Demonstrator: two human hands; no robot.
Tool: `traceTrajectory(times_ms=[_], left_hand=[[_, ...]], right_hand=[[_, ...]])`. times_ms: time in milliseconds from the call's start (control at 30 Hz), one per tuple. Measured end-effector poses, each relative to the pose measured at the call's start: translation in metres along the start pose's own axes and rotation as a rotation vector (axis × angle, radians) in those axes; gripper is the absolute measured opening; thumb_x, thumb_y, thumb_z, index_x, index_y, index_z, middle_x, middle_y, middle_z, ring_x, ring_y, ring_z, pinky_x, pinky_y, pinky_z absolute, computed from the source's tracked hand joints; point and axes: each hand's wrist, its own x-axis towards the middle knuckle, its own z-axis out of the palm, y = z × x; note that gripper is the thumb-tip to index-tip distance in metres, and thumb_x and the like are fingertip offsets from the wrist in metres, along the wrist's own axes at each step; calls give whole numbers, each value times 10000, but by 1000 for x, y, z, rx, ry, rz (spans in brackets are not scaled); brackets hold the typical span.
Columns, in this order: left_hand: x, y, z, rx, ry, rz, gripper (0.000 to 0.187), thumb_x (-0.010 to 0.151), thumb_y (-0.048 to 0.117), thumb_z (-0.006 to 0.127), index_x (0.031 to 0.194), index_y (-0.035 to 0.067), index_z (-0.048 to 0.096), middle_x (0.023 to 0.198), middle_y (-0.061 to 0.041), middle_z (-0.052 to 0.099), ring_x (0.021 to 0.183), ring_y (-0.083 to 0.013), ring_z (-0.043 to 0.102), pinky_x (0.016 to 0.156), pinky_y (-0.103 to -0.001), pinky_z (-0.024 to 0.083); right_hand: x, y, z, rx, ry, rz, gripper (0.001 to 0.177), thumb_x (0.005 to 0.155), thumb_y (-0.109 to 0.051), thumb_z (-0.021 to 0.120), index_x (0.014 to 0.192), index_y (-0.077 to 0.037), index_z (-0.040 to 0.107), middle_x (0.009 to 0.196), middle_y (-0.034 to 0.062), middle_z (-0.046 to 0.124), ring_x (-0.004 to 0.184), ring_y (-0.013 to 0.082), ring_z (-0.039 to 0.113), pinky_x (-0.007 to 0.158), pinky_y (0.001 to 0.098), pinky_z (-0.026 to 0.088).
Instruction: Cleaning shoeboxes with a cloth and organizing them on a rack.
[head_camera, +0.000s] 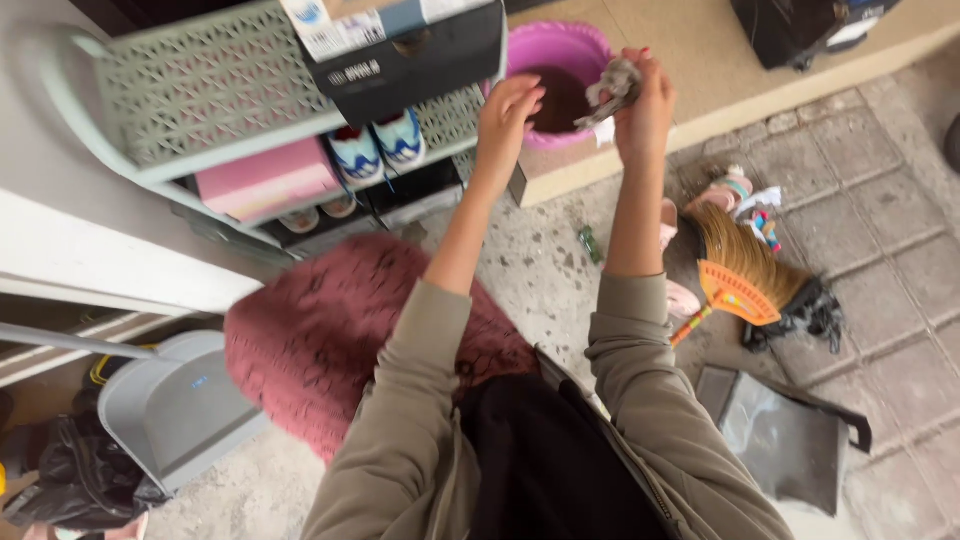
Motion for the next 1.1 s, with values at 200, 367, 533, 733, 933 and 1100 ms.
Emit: traceTrajectory(times_ms=[200,367,533,733,933,1100], left_hand=[[42,-20,41,56,-165,-314,340,971,352,610,1232,145,676,1115,-13,759,973,-129,711,781,-299,562],[61,-27,67,45,-269,-389,345,966,390,615,1217,161,669,1139,-1,747,974,-116,704,791,-302,549],[118,-94,122,-4,-349,-474,373,968,387,613,1254,152,655,1152,-12,722,979,-128,687,812,-310,537],[179,-216,215,-220,-425,-565,356,993,326,599,1280,116,623,1171,-47,714,1018,-180,688,843,-332,517],[235,-343,317,-338,-555,-700,346,1014,305,579,1313,134,604,1212,-52,684,1077,-209,671,911,-371,514],[251,-402,339,-295,-489,-802,361,1008,320,569,1312,128,601,1239,-57,677,1117,-217,677,918,-375,509]], right_hand=[[-19,-52,-50,-7,58,34,423,1035,-375,596,1277,-29,627,1126,119,732,911,221,711,739,428,605],[39,-41,-101,-2,111,93,473,1020,-428,606,1307,-52,607,1054,93,717,861,223,691,710,411,577],[140,2,-223,146,273,130,477,983,-449,614,1271,-68,613,957,84,709,743,211,658,641,379,542],[204,39,-403,95,573,56,374,986,-391,669,1121,-45,629,827,67,703,617,178,625,516,355,505],[262,68,-566,-218,772,-96,293,956,-250,698,1140,-23,684,809,50,727,502,132,572,404,293,398],[298,112,-639,-320,850,-12,501,913,-110,824,1341,40,611,1002,33,800,698,81,698,530,252,503]])
